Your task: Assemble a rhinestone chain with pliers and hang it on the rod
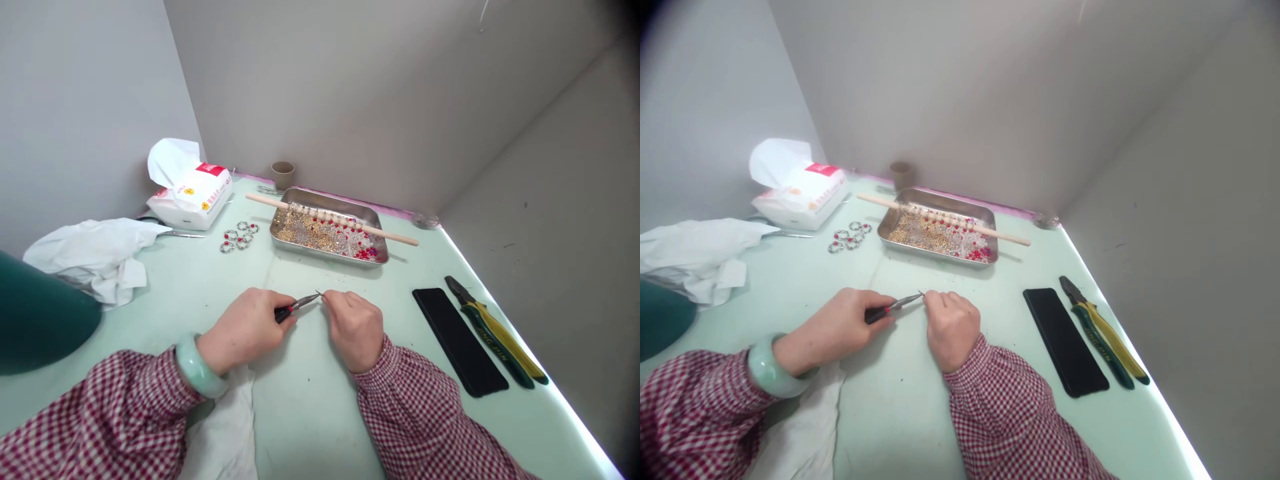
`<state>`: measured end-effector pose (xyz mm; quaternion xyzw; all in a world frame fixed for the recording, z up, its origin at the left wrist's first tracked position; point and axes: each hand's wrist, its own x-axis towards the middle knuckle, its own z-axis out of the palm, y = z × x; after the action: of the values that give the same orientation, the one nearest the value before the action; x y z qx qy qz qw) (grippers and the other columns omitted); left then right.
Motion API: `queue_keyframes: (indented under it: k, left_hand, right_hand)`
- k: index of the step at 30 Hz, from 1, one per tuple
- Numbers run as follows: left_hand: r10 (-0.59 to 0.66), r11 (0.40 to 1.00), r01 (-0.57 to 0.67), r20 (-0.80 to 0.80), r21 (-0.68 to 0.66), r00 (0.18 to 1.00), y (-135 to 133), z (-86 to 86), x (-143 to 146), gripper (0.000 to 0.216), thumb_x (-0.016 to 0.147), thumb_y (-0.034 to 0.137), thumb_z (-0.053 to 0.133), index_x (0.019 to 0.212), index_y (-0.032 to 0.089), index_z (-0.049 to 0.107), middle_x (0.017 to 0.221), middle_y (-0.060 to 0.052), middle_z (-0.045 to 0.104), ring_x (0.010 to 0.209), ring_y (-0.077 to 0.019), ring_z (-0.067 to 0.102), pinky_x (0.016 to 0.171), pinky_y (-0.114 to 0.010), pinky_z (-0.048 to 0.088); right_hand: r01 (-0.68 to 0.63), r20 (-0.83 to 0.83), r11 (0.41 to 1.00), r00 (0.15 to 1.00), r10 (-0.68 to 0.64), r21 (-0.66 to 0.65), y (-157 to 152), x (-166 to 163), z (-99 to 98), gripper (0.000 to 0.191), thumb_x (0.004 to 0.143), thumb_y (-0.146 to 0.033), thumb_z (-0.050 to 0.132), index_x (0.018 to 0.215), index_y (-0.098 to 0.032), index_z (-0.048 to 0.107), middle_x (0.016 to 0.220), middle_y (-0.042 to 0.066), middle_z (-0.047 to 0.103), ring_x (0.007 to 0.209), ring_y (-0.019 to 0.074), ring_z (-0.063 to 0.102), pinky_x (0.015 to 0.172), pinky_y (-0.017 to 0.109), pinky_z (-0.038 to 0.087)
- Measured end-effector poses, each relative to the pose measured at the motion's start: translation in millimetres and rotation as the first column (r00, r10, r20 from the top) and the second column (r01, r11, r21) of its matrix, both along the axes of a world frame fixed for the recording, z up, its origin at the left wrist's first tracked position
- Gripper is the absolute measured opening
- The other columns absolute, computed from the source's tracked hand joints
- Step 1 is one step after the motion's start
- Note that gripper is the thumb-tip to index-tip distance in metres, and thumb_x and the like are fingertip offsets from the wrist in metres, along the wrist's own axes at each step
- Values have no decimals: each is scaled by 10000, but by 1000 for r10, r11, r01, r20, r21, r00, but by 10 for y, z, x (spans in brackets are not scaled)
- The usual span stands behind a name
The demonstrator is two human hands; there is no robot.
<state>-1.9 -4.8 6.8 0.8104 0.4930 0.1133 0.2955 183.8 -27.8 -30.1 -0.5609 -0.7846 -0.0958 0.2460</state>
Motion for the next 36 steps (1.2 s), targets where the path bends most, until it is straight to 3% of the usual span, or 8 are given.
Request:
queue_keyframes:
  k: [4,7,9,11,14,20,36]
  left_hand:
    - [27,995,-17,-94,101,995,-45,-20,21,197,795,298,490,779,200,660,727,-54,643,655,-187,557,606,-281,334]
    - [36,991,-21,-114,131,993,-57,-20,36,202,803,308,486,772,196,651,727,-59,629,655,-190,553,610,-288,337]
    - [34,992,-24,-82,122,996,-47,-17,39,210,804,321,495,839,195,659,752,-62,630,670,-188,554,614,-282,345]
    - [25,995,-21,-38,101,999,-29,-12,35,235,804,332,504,910,194,662,780,-62,636,685,-183,553,615,-272,352]
    - [8,998,-9,26,61,1000,-6,1,19,250,809,336,506,936,193,666,787,-46,644,673,-166,543,604,-255,352]
    - [-47,999,44,115,31,992,8,25,-23,241,809,309,511,931,177,672,788,-24,653,666,-143,533,609,-240,350]
    - [-74,996,84,187,-44,979,44,27,-71,267,807,318,500,935,161,673,775,-13,650,674,-139,526,605,-230,347]
  right_hand:
    - [18,65,1000,998,-17,-19,16,-9,-21,244,877,-162,427,692,-176,586,570,45,574,576,166,500,568,288,308]
    - [11,-148,991,988,-31,-137,32,10,-32,226,889,-220,434,752,-173,608,599,45,596,581,160,527,578,278,342]
    - [-48,-404,967,913,-59,-250,44,36,-28,216,896,-255,436,795,-176,610,574,18,588,542,137,526,575,256,374]
    - [-141,-613,935,784,-95,-325,54,65,-16,216,897,-271,434,807,-175,605,531,-11,561,500,117,508,565,235,398]
    - [-233,-758,905,639,-133,-355,64,93,2,223,893,-290,441,810,-167,607,518,-26,542,494,105,493,554,220,408]
    - [-263,-803,892,574,-162,-368,39,88,-15,245,896,-314,435,828,-159,612,507,-36,529,465,87,437,510,209,374]
    - [-262,-792,919,604,-82,-295,0,57,-28,196,887,-280,453,843,-164,604,520,-32,530,475,92,475,522,219,405]
